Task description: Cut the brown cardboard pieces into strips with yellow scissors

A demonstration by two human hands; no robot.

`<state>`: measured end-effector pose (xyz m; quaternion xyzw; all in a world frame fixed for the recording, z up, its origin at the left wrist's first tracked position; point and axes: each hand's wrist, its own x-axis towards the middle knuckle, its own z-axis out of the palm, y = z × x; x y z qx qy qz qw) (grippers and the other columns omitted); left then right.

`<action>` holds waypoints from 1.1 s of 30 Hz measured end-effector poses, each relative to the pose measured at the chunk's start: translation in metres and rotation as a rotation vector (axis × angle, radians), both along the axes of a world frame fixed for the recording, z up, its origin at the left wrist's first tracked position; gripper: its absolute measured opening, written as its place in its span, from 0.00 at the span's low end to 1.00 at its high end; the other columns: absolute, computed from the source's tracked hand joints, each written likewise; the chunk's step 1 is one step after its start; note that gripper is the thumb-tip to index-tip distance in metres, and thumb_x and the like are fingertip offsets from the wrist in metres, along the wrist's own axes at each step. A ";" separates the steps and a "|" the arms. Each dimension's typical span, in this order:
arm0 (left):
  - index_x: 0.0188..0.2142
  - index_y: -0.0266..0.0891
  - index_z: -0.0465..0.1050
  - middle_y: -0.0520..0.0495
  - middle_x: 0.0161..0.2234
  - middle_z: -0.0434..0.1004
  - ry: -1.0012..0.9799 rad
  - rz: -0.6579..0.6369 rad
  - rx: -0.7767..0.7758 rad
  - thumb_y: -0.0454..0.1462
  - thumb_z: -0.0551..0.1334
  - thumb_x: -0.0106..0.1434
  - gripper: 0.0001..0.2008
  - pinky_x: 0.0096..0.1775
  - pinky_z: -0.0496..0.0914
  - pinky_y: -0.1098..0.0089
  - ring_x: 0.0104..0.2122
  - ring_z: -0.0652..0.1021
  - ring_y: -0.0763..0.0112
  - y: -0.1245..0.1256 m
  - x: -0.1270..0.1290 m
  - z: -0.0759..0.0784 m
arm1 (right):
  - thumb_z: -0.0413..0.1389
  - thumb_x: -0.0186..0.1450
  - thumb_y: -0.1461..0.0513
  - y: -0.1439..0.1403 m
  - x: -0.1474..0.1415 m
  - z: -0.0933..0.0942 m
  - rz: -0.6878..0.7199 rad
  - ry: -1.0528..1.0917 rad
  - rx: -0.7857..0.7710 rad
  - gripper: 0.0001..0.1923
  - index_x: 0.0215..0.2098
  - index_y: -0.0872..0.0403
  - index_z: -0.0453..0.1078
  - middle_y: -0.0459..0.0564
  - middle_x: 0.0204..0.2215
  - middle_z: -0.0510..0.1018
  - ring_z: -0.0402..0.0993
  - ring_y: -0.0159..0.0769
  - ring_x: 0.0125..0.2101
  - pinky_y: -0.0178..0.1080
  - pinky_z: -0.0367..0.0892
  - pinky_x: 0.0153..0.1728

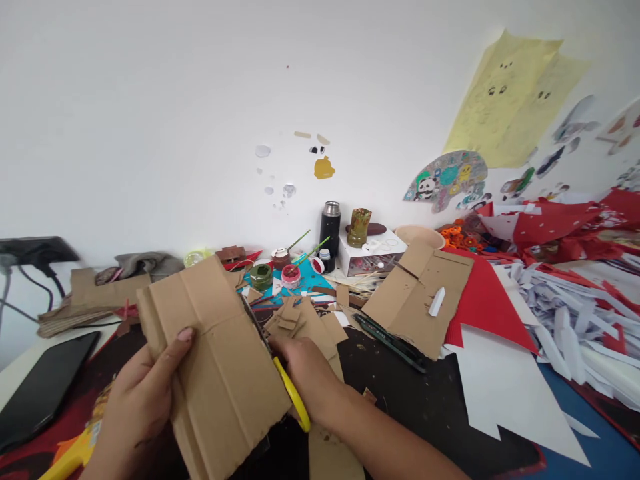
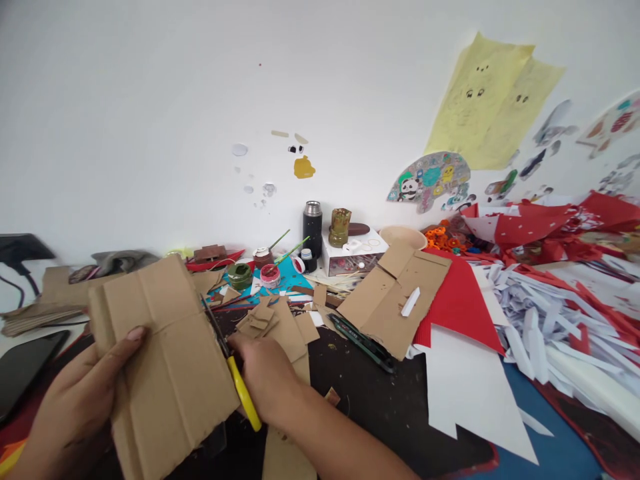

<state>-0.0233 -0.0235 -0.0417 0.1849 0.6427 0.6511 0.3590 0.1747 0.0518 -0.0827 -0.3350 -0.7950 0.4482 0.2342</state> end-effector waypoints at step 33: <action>0.39 0.40 0.83 0.45 0.28 0.90 -0.008 0.030 -0.041 0.47 0.84 0.36 0.30 0.26 0.83 0.63 0.28 0.89 0.48 -0.001 0.004 0.013 | 0.66 0.60 0.64 -0.001 0.003 0.008 0.077 -0.047 0.038 0.25 0.56 0.47 0.81 0.50 0.48 0.89 0.84 0.50 0.47 0.38 0.71 0.43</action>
